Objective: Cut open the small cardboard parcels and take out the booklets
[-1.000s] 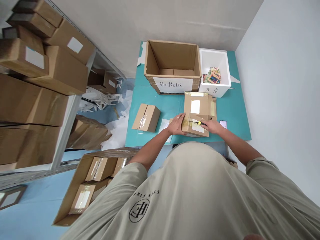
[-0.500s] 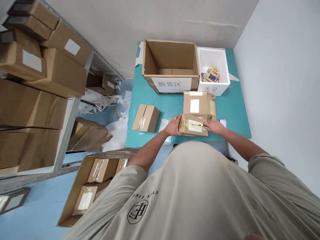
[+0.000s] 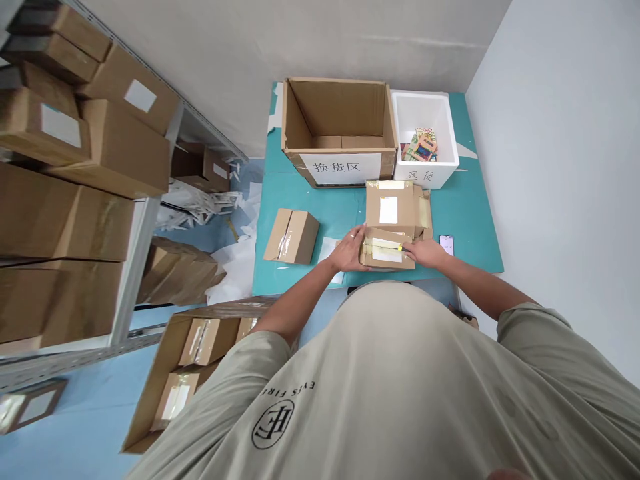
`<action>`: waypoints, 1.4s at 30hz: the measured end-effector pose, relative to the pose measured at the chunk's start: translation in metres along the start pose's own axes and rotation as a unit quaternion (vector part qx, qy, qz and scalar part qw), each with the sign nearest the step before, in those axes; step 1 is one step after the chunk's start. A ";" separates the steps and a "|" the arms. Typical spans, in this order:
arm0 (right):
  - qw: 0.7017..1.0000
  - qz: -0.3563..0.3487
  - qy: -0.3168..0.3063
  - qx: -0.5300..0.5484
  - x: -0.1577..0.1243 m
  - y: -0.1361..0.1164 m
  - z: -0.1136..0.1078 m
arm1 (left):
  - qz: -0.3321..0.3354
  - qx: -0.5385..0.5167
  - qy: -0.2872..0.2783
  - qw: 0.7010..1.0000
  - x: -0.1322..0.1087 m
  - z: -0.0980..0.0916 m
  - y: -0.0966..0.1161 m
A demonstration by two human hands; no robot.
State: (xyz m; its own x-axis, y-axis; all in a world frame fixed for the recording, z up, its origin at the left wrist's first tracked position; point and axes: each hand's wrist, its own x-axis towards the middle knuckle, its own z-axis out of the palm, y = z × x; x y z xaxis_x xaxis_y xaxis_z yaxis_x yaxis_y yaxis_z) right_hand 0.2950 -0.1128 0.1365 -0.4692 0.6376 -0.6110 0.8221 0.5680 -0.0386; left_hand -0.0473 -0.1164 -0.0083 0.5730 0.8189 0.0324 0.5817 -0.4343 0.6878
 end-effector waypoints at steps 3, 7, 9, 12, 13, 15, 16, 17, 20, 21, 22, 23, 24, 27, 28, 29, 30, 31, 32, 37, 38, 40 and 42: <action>1.000 0.008 0.004 0.001 0.000 -0.003 0.001 | -0.005 -0.002 0.005 1.000 0.002 -0.003 0.007; 1.000 0.018 0.009 0.001 0.000 -0.009 0.004 | -0.020 -0.008 0.010 1.000 -0.002 -0.006 0.009; 1.000 0.024 0.010 0.004 0.001 -0.010 0.006 | -0.024 -0.010 0.008 1.000 -0.004 -0.006 0.009; 0.999 0.032 0.006 0.006 0.001 -0.009 0.010 | -0.030 -0.016 0.004 0.999 -0.006 -0.004 0.009; 0.999 0.034 0.003 0.005 0.000 -0.008 0.010 | -0.030 -0.018 0.006 0.999 -0.007 -0.002 0.009; 0.999 0.035 -0.001 0.002 -0.004 -0.005 0.010 | -0.027 -0.019 0.013 0.999 -0.006 0.001 0.009; 0.999 0.034 0.001 0.001 -0.006 -0.003 0.009 | -0.024 -0.018 0.018 0.999 -0.006 0.002 0.008; 0.999 0.033 0.005 0.002 -0.009 -0.002 0.007 | -0.022 -0.015 0.021 0.999 -0.006 0.003 0.008; 0.999 0.020 0.021 0.013 -0.013 -0.004 -0.002 | -0.022 -0.010 0.023 0.999 -0.007 0.004 0.007; 0.999 0.011 0.025 0.017 -0.013 -0.006 -0.006 | -0.022 -0.011 0.022 0.999 -0.007 0.004 0.007; 0.999 0.002 0.027 0.019 -0.011 -0.009 -0.009 | -0.022 -0.012 0.023 0.999 -0.007 0.003 0.008; 0.999 -0.008 0.028 0.021 -0.008 -0.012 -0.012 | -0.021 -0.014 0.024 0.999 -0.008 0.003 0.009; 0.999 -0.017 0.029 0.022 -0.004 -0.016 -0.015 | -0.020 -0.017 0.025 0.999 -0.007 0.003 0.010; 0.999 -0.034 0.028 0.017 0.009 -0.025 -0.019 | -0.016 -0.020 0.024 0.999 -0.005 0.002 0.013; 0.999 -0.036 0.028 0.014 0.012 -0.027 -0.020 | -0.016 -0.019 0.024 0.999 -0.004 0.003 0.013; 0.999 -0.036 0.029 0.011 0.014 -0.028 -0.019 | -0.016 -0.019 0.024 0.999 -0.003 0.003 0.013; 0.999 -0.035 0.030 0.007 0.015 -0.028 -0.019 | -0.017 -0.018 0.027 0.999 -0.003 0.004 0.013; 0.999 -0.033 0.032 0.003 0.015 -0.028 -0.018 | -0.017 -0.017 0.031 0.999 -0.002 0.005 0.012; 0.999 -0.030 0.033 -0.001 0.015 -0.027 -0.018 | -0.017 -0.017 0.037 0.999 -0.001 0.007 0.011; 1.000 -0.013 0.023 -0.007 0.011 -0.022 -0.015 | -0.017 -0.025 0.044 0.999 -0.001 0.014 0.007; 1.000 -0.014 0.020 -0.008 0.010 -0.022 -0.015 | -0.018 -0.026 0.041 0.999 -0.002 0.015 0.007; 1.000 -0.017 0.018 -0.011 0.011 -0.023 -0.015 | -0.017 -0.026 0.038 0.999 -0.003 0.015 0.009; 1.000 -0.022 0.013 -0.017 0.011 -0.026 -0.016 | -0.014 -0.024 0.035 0.999 -0.005 0.013 0.011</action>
State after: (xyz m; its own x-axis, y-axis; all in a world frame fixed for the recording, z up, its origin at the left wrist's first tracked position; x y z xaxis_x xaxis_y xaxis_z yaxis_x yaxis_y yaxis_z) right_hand 0.2635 -0.1119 0.1438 -0.5133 0.6248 -0.5883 0.7894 0.6127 -0.0380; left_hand -0.0365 -0.1305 -0.0102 0.5146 0.8552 0.0613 0.5680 -0.3937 0.7227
